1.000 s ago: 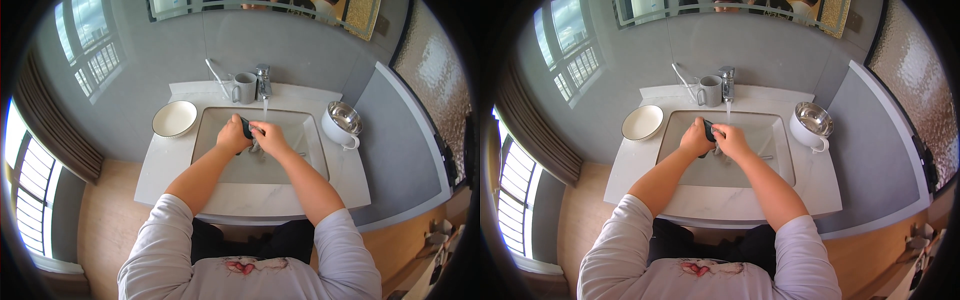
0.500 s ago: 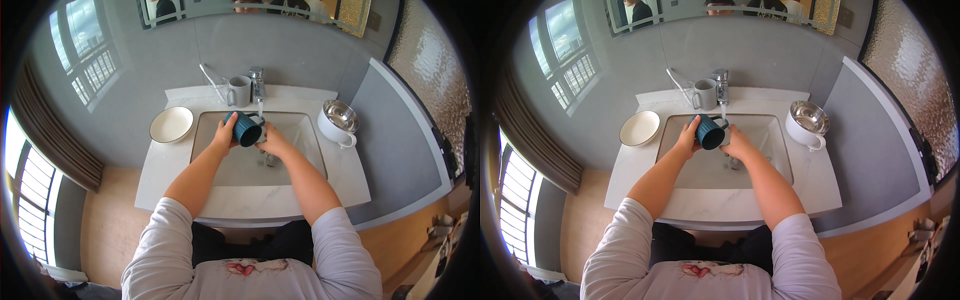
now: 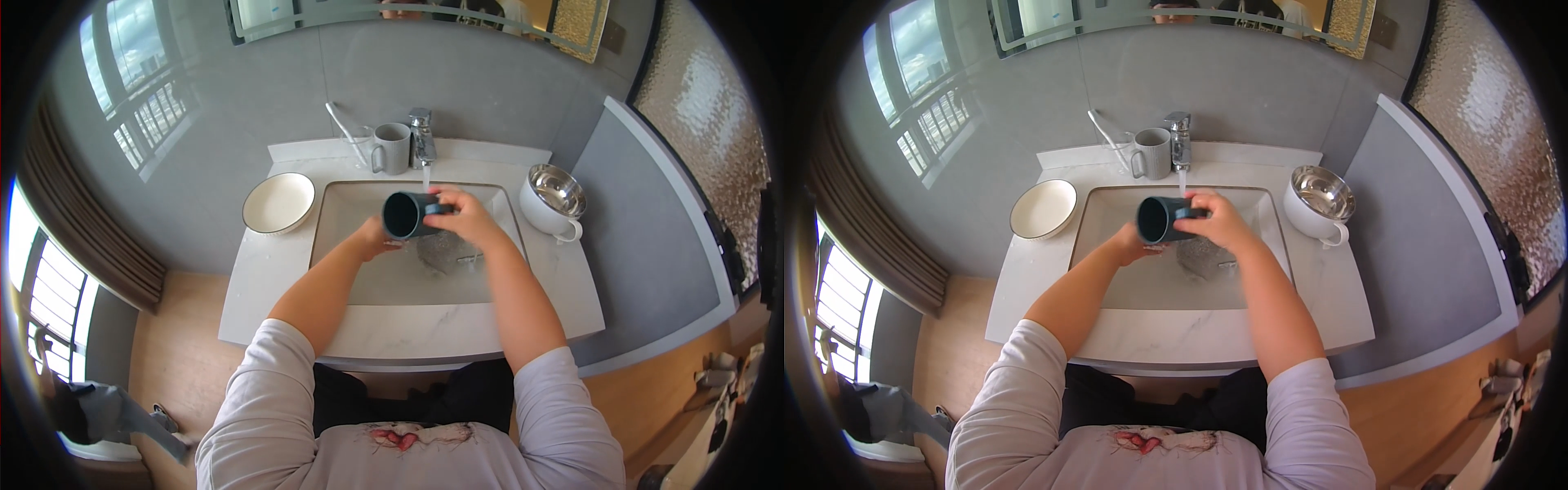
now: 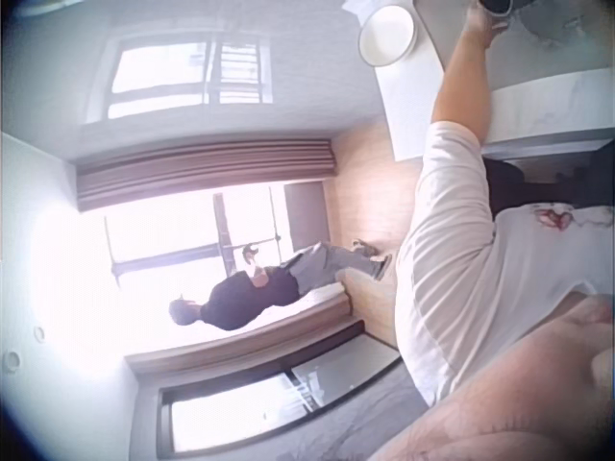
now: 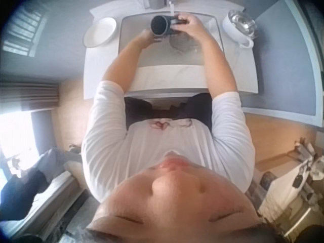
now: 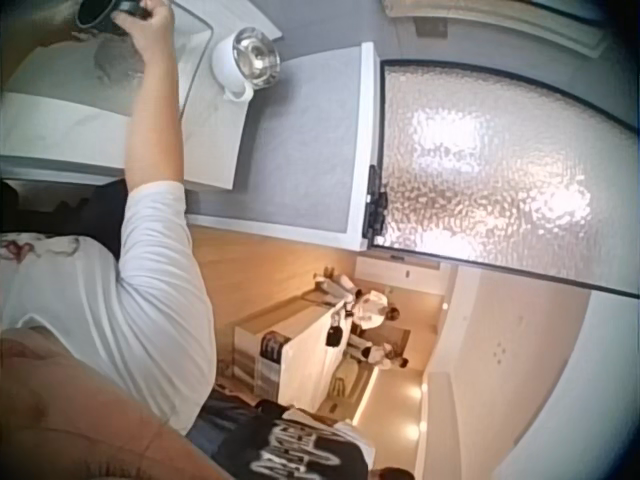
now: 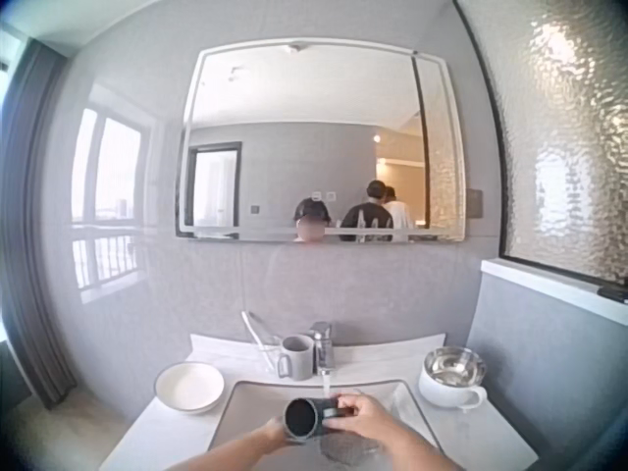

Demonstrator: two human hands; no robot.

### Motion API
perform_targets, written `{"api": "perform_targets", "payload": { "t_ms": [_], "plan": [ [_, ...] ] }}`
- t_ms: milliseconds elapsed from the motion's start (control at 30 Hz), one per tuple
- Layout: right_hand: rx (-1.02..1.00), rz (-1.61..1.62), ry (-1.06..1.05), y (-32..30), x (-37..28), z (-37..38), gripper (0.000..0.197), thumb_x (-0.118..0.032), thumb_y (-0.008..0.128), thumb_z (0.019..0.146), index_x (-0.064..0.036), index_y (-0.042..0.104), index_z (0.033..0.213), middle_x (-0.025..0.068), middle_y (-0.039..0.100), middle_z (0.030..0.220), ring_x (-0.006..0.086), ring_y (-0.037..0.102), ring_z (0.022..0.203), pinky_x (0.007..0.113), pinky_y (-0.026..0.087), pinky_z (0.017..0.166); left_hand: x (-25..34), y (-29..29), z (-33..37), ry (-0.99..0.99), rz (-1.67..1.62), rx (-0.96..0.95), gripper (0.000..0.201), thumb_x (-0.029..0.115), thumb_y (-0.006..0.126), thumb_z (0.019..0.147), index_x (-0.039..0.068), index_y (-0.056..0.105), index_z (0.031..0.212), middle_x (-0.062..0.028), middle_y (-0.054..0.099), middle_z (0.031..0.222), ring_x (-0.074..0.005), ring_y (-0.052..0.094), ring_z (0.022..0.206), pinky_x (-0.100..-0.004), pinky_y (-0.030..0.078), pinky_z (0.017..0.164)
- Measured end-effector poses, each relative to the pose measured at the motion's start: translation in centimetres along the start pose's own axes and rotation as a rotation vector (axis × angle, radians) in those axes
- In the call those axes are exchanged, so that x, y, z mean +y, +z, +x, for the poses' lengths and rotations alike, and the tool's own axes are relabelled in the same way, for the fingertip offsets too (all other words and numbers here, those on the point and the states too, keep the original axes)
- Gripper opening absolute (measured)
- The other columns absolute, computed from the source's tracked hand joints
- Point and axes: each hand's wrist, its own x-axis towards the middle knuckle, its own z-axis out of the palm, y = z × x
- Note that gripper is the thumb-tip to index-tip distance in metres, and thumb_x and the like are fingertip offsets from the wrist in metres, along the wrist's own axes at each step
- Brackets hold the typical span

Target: Washing various dishes including a bowl, a plate, and a mug in a bathroom sink.

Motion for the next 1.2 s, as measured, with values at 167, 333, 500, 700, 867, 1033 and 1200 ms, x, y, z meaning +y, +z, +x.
{"api": "perform_targets", "payload": {
  "t_ms": [167, 333, 500, 700, 867, 1033, 1200],
  "plan": [
    [0.158, -0.676, -0.121, -1.6, -2.7, -2.2, 0.02, -0.013, 0.081, 0.068, -0.0073, 0.064, 0.076, 0.0147, 0.051, 0.125, 0.0329, 0.047, 0.119, 0.04, 0.049, 0.092, -2.3, 2.9, 0.6, 0.503, 1.459, -0.068, 0.056, 0.032, 0.066, 0.085, 0.026, 0.049, 0.138, -0.0126, 0.042, 0.144, -0.0355, 0.043, 0.131, -0.0462, 0.037, 0.107],
    [0.217, -1.306, -0.111, -1.9, -3.9, -1.5, 0.019, -0.021, 0.077, 0.073, -0.0133, 0.073, 0.09, 0.0093, 0.054, 0.124, 0.0341, 0.047, 0.12, 0.043, 0.05, 0.089, -2.0, 4.2, -1.1, 0.365, 1.495, -0.231, 0.065, 0.037, 0.069, 0.079, 0.027, 0.049, 0.139, -0.0141, 0.033, 0.151, -0.0354, 0.035, 0.136, -0.0465, 0.031, 0.111],
    [0.587, -0.91, -0.09, -5.2, 0.7, 3.9, 0.024, -0.025, 0.075, 0.075, -0.0071, 0.07, 0.091, 0.0163, 0.06, 0.113, 0.0368, 0.059, 0.098, 0.044, 0.05, 0.085, -1.1, 4.1, -0.9, 0.103, 1.557, -0.352, 0.059, 0.041, 0.076, 0.071, 0.011, 0.061, 0.12, -0.0175, 0.066, 0.112, -0.0326, 0.061, 0.106, -0.0425, 0.047, 0.091],
    [1.058, -0.426, 0.209, -6.6, 8.2, 9.6, 0.035, -0.035, 0.067, 0.087, -0.0027, 0.064, 0.073, 0.0156, 0.067, 0.081, 0.0311, 0.063, 0.08, 0.041, 0.046, 0.071, -1.2, 2.7, -2.0, 0.265, 1.426, -0.02, 0.042, 0.042, 0.069, 0.071, 0.005, 0.073, 0.09, -0.0189, 0.069, 0.1, -0.0344, 0.065, 0.097, -0.0432, 0.052, 0.086],
    [1.038, -0.158, 0.255, -5.0, 8.8, 9.3, 0.027, -0.025, 0.07, 0.084, -0.0033, 0.062, 0.069, 0.0096, 0.067, 0.074, 0.024, 0.062, 0.073, 0.036, 0.046, 0.072, -1.1, 2.2, -1.0, 0.064, 1.751, -0.198, 0.044, 0.038, 0.064, 0.074, 0.005, 0.072, 0.102, -0.0193, 0.068, 0.103, -0.0347, 0.064, 0.102, -0.0441, 0.045, 0.097],
    [0.998, -0.513, 0.314, -4.7, 5.8, 7.4, 0.03, -0.013, 0.075, 0.07, -0.0005, 0.061, 0.093, 0.0242, 0.063, 0.1, 0.0365, 0.062, 0.096, 0.041, 0.051, 0.079, -1.1, 3.8, -2.2, 0.047, 1.761, -0.081, 0.043, 0.034, 0.061, 0.077, 0.003, 0.07, 0.106, -0.0201, 0.068, 0.102, -0.0348, 0.061, 0.107, -0.0437, 0.035, 0.108],
    [0.555, -0.744, 0.333, -3.4, 5.3, 3.9, 0.039, -0.017, 0.068, 0.072, 0.0075, 0.059, 0.101, 0.0318, 0.06, 0.108, 0.0435, 0.059, 0.102, 0.045, 0.051, 0.087, -0.3, 2.4, -0.5, -0.142, 1.722, -0.053, 0.035, 0.019, 0.061, 0.078, 0.003, 0.068, 0.108, -0.0211, 0.066, 0.112, -0.0391, 0.062, 0.106, -0.0464, 0.048, 0.093]
  ]
}}
